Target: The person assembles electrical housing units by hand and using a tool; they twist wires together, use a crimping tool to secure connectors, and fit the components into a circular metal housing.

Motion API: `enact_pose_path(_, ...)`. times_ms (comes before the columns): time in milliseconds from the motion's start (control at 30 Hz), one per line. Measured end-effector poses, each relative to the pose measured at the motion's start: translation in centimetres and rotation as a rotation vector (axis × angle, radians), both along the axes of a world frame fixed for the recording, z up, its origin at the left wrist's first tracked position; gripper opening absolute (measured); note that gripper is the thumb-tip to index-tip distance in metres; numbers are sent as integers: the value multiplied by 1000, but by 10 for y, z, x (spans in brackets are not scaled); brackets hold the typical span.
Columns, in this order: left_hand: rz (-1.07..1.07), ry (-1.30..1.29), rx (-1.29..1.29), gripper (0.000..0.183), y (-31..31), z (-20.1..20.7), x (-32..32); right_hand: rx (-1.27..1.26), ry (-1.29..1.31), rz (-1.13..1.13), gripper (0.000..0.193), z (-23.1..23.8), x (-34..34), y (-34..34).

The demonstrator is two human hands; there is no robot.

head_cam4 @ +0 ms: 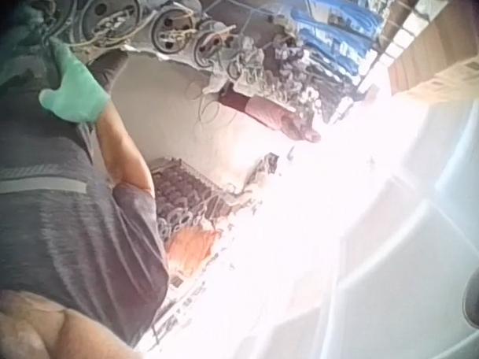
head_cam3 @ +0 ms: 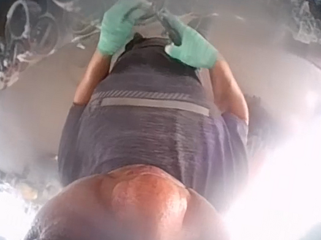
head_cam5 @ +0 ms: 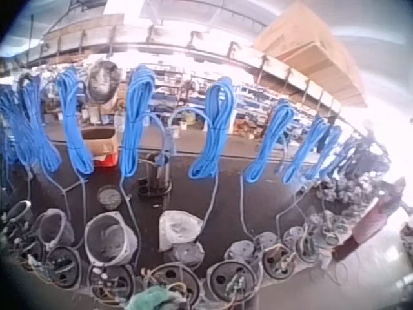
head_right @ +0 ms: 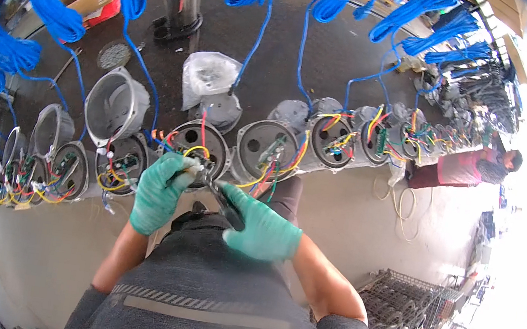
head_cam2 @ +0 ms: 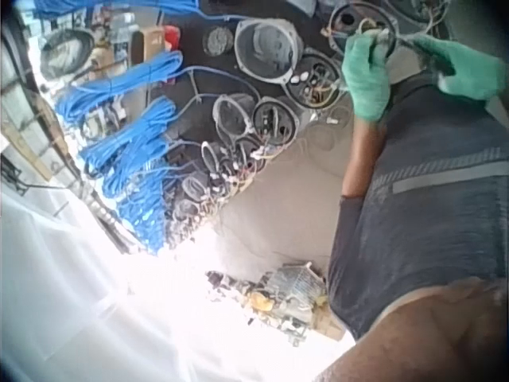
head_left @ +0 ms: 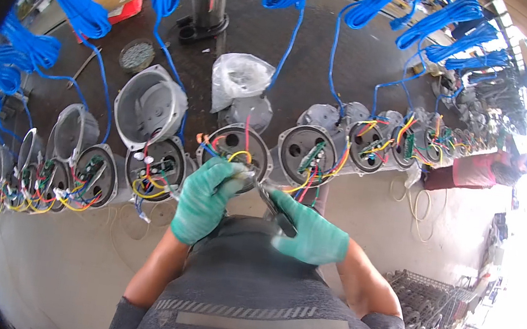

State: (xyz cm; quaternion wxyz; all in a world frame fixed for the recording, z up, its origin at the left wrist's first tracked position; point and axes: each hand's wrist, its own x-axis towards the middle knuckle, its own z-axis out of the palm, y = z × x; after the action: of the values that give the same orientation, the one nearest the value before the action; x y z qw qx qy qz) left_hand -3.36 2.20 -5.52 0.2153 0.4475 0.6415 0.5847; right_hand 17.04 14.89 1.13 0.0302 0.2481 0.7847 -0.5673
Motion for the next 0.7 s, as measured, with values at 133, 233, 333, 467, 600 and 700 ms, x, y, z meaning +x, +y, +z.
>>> enact_pose_path(133,-67,19,-27,15,-6,-5,-5,-288,126,-109,91,38,61,37)
enact_pose_path(233,-73,51,-37,12,-6,-2,-5,62,99,-561,79,67,84,92)
enact_pose_path(333,-52,70,-38,9,-7,-3,-6,511,-232,-627,75,55,104,163)
enact_pose_path(467,-86,36,-35,8,-5,-5,-6,801,-619,-310,67,-6,128,245)
enact_pose_path(600,-55,68,-34,8,-7,-2,-6,754,-801,-249,62,-20,103,267)
enact_pose_path(700,-20,78,-41,6,-7,-5,-4,987,-922,52,50,-38,104,278)
